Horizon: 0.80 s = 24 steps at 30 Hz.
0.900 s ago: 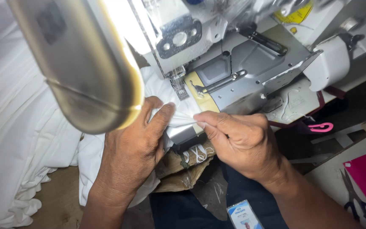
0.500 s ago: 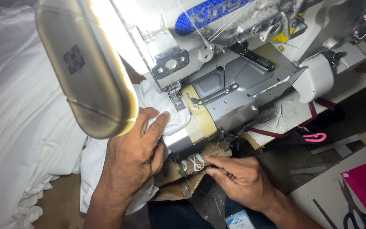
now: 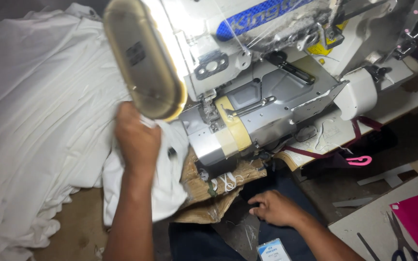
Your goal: Trimming loose threads from white fabric pieces using thread snips at a sewing workstation
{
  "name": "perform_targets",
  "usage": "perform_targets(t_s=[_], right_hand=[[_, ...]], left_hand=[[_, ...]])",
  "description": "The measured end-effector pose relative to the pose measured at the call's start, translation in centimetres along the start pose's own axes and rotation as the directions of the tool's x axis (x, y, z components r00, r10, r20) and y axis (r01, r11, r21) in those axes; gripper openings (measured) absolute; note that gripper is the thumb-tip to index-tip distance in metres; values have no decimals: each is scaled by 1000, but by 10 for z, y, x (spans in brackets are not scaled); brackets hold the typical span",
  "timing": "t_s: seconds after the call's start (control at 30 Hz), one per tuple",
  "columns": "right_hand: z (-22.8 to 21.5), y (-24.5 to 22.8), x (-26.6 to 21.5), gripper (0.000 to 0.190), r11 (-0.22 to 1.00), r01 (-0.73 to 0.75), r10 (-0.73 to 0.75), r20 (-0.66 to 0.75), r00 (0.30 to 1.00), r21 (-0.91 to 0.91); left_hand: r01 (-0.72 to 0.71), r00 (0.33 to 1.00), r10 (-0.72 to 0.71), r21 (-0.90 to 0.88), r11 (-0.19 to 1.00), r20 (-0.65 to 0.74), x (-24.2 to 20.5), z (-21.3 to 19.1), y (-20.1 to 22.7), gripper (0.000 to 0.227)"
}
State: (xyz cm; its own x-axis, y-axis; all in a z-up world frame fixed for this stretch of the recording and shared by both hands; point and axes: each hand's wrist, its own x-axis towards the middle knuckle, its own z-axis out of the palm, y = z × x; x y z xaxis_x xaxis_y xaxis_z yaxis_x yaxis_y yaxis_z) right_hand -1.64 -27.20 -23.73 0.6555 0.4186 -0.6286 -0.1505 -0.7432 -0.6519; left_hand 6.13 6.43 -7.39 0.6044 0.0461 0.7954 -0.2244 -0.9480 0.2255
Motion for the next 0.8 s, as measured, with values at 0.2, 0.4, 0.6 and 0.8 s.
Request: perform_targets(t_s=[0.2,0.4,0.6,0.8], right_hand=[[16,57,31,37,926,36,-24,-38,999,376],[13,22,15,38,964,-14,7,27,1000,264],[18,27,17,35,951,15,-21,16,1000,310],[18,20,11,35,949,-15,10,18,1000,314]], left_hand=[[647,757,-597,-433,628,265,-10,-46,33,31],[701,665,-622,-632,330,413,-45,-74,48,31],[762,628,-592,-553,337,506,-59,-92,59,28],[788,609,-572,-500,359,550,-69,-92,61,33]])
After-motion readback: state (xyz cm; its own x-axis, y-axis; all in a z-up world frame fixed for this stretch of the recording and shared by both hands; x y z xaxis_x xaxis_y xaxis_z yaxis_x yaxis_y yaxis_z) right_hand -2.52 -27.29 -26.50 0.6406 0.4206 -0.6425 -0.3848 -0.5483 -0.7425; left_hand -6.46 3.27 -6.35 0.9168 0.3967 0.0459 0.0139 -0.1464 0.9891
